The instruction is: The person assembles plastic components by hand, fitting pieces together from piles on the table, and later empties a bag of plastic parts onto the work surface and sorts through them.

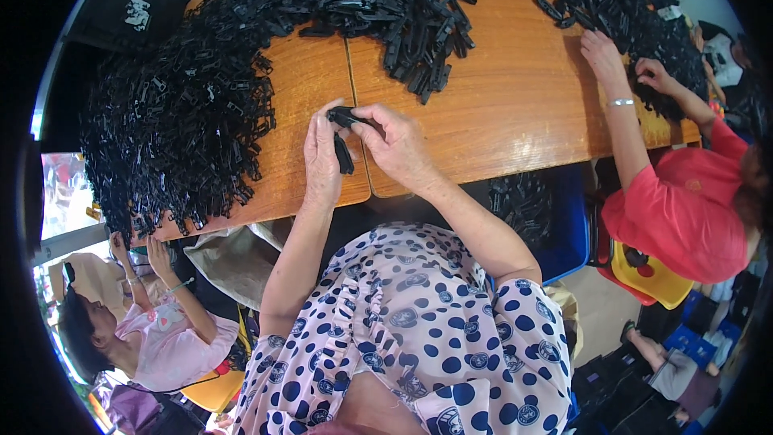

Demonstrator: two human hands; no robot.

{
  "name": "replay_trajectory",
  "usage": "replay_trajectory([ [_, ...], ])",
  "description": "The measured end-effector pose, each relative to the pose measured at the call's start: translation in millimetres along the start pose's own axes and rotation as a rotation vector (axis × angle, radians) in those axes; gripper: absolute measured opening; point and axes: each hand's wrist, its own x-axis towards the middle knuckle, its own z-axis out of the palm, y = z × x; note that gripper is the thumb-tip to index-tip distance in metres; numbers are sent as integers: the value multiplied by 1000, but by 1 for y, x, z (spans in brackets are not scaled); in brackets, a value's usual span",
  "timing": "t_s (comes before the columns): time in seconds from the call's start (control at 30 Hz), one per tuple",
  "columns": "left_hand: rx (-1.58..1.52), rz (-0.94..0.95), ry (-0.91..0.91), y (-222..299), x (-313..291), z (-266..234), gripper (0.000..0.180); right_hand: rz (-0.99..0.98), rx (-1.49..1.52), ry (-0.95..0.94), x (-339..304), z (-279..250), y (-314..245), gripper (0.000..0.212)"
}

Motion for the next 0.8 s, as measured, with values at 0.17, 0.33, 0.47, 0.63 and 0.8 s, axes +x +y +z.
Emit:
replay_trajectory([
  [0.17,115,102,16,-13,8,3,24,79,155,36,-1,9,10,17],
  [0.33,150,22,56,-10,11,2,22,246,202,-23,0,2,7,19],
  [0.47,116,-19,48,0,16,6,20,95,-201,7,0,-13,2,25],
  [0.63,176,59,-86,1,22,19,19,261,226,-95,1,-21,29,28],
  [0.8,90,-55,-118,-3,35,34,18,295,158,8,0,-35,25,25],
])
